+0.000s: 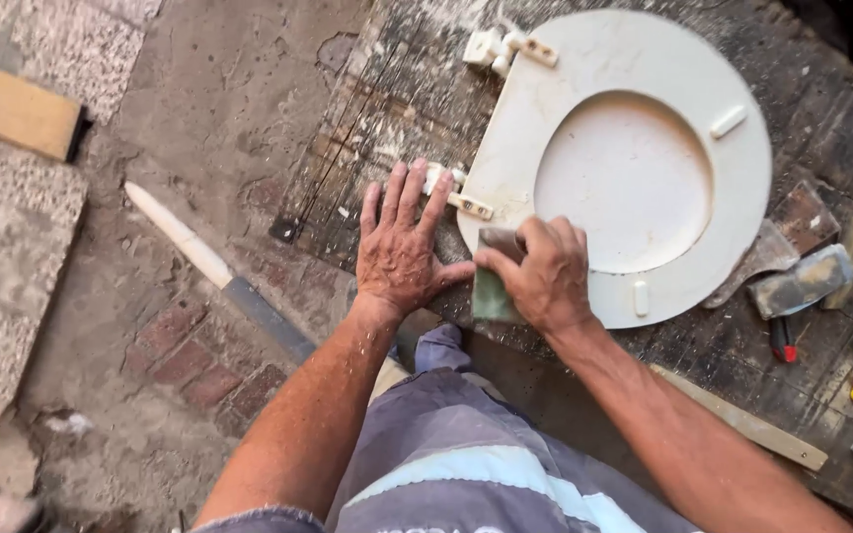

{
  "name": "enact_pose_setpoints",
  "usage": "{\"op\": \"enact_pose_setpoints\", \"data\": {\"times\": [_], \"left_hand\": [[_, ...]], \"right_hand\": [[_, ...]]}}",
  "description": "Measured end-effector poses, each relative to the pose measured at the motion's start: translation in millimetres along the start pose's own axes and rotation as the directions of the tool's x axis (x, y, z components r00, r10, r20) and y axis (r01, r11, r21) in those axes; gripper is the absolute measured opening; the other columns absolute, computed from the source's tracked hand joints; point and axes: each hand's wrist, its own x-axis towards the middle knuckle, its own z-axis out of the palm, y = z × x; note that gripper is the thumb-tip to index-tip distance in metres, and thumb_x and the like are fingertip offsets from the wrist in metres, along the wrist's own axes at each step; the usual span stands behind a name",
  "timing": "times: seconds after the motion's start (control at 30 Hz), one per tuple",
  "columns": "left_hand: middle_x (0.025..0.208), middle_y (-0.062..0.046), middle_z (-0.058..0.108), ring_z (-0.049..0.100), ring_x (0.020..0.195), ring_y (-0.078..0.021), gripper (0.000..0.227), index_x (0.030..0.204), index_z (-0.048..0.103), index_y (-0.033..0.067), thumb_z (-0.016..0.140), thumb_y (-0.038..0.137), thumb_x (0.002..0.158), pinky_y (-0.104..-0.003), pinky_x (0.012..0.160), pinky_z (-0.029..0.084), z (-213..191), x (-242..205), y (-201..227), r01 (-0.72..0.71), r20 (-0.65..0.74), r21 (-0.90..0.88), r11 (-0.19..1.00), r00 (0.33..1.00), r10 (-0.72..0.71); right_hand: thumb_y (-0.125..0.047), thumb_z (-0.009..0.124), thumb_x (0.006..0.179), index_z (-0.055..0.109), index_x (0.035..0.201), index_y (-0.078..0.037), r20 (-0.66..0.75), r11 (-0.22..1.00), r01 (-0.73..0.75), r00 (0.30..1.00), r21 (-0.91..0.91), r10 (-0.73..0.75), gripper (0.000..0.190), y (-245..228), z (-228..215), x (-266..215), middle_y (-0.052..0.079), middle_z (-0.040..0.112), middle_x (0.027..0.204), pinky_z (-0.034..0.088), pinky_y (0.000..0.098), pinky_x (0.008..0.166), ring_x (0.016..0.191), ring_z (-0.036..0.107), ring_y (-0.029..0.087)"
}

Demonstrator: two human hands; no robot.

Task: Sanding and painting a toilet seat on a workbench

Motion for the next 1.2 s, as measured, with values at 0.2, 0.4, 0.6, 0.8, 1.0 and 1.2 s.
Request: {"op": "enact_pose_setpoints", "data": {"times": [0.2, 0.4, 0.6, 0.8, 1.0, 1.2], "left_hand": [[0.162, -0.010, 0.033, 0.027, 0.152, -0.0304, 0.127, 0.157, 0.034, 0.0280, 0.060, 0.097, 0.054, -0.056, 0.124, 0.018, -7, 2, 3, 0.017, -0.003, 0.020, 1.000, 1.000, -0.017], [0.162, -0.012, 0.032, 0.027, 0.152, -0.0316, 0.125, 0.158, 0.031, 0.0276, 0.070, 0.090, 0.058, -0.057, 0.122, 0.020, 0, 0, -2, -0.009, -0.022, 0.031, 0.999, 1.000, 0.010], [0.161, -0.012, 0.034, 0.028, 0.152, -0.0312, 0.124, 0.158, 0.033, 0.0276, 0.057, 0.097, 0.059, -0.056, 0.123, 0.018, -6, -1, 2, 0.004, -0.022, 0.004, 1.000, 1.000, -0.004], [0.163, -0.011, 0.031, 0.026, 0.153, -0.0311, 0.124, 0.159, 0.031, 0.0280, 0.067, 0.092, 0.059, -0.058, 0.123, 0.020, 0, -3, 1, 0.013, -0.018, 0.008, 1.000, 1.000, -0.013], [0.163, -0.011, 0.032, 0.027, 0.152, -0.0314, 0.127, 0.159, 0.031, 0.0284, 0.063, 0.095, 0.056, -0.057, 0.123, 0.018, -6, 0, 3, 0.013, -0.024, 0.004, 1.000, 1.000, -0.013], [0.163, -0.010, 0.032, 0.026, 0.153, -0.0317, 0.132, 0.159, 0.030, 0.0300, 0.082, 0.081, 0.049, -0.058, 0.124, 0.018, -3, 1, 1, 0.019, 0.020, -0.010, 1.000, 1.000, -0.019]], "right_hand": [[-0.059, 0.071, 0.090, 0.062, 0.092, -0.006, 0.053, 0.997, -0.083, 0.995, -0.001, 0.083, 0.053, 22, -13, -34, 0.011, 0.062, 0.081, 0.042, 0.0443, 0.095, 0.089, 0.059, 0.027], [-0.062, 0.077, 0.082, 0.058, 0.082, -0.009, -0.041, 0.999, 0.021, 0.999, 0.027, -0.020, 0.056, -5, -1, 5, 0.008, 0.056, 0.069, 0.043, 0.0436, 0.088, 0.081, 0.057, 0.024], [-0.065, 0.073, 0.084, 0.059, 0.084, -0.008, 0.043, 0.995, -0.088, 0.995, 0.049, 0.086, 0.059, 18, -13, -32, 0.008, 0.060, 0.074, 0.042, 0.0418, 0.093, 0.087, 0.059, 0.025], [-0.055, 0.079, 0.084, 0.061, 0.086, -0.008, -0.016, 0.998, -0.010, 1.000, 0.061, 0.011, 0.051, -12, -7, 4, 0.009, 0.060, 0.073, 0.042, 0.0440, 0.089, 0.084, 0.058, 0.025], [-0.060, 0.077, 0.084, 0.059, 0.084, -0.008, 0.028, 0.991, -0.100, 0.995, 0.087, 0.098, 0.055, 16, -18, -29, 0.009, 0.059, 0.072, 0.041, 0.0424, 0.088, 0.084, 0.057, 0.025], [-0.059, 0.082, 0.077, 0.057, 0.082, -0.006, -0.087, 0.999, -0.005, 0.996, 0.050, 0.010, 0.058, -5, 1, 4, 0.012, 0.057, 0.073, 0.041, 0.0486, 0.087, 0.087, 0.058, 0.033]]}}
